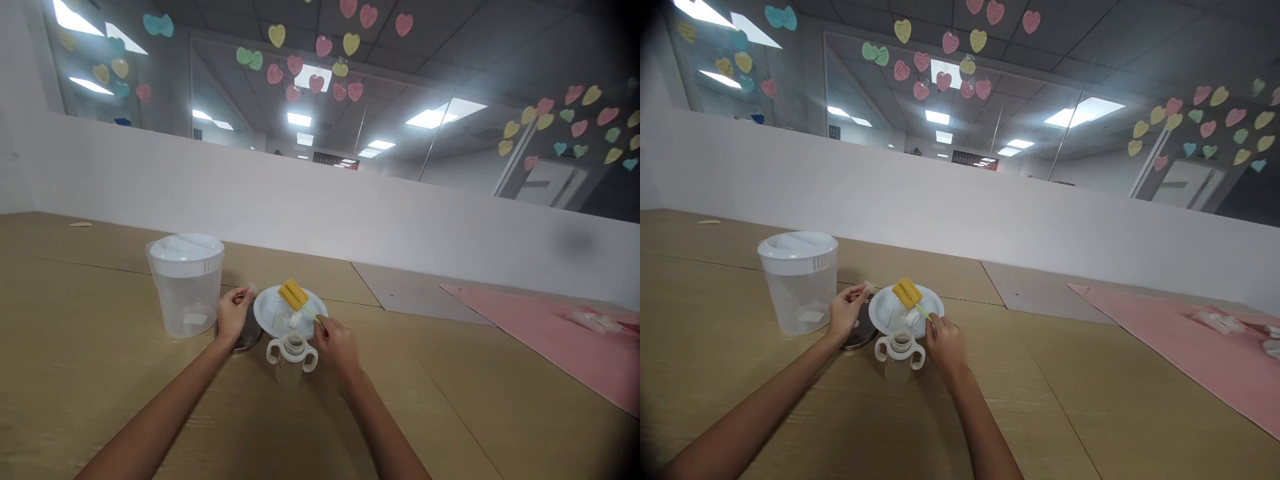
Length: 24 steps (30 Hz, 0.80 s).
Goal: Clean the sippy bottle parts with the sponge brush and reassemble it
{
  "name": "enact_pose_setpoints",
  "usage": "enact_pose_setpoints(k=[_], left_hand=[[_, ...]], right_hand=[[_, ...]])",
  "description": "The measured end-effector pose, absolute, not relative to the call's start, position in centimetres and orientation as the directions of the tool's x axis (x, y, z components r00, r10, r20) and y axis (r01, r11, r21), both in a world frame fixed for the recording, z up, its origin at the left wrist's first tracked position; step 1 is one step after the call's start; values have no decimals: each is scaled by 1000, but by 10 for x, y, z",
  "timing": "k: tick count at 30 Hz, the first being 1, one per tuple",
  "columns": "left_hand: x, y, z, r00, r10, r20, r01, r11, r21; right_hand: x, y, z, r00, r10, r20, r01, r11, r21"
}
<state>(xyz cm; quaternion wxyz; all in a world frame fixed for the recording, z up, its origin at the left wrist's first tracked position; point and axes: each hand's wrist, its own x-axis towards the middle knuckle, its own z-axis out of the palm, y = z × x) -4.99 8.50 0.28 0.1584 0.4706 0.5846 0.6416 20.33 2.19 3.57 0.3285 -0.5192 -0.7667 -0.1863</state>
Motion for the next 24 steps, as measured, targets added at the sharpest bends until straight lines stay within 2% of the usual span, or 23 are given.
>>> enact_pose_setpoints(k=[8,16,24], left_hand=[[-49,83,-4,-368,828,423,572,-157,805],[-50,64,20,-245,877,413,849,-12,529],[-50,52,38,-127,922,367,959,19,283]], right_hand=[[203,22,36,-236,695,679,922,381,-70],[203,22,36,-227,688,690,921,382,-78],[204,21,37,-205,696,688,929,360,-87]])
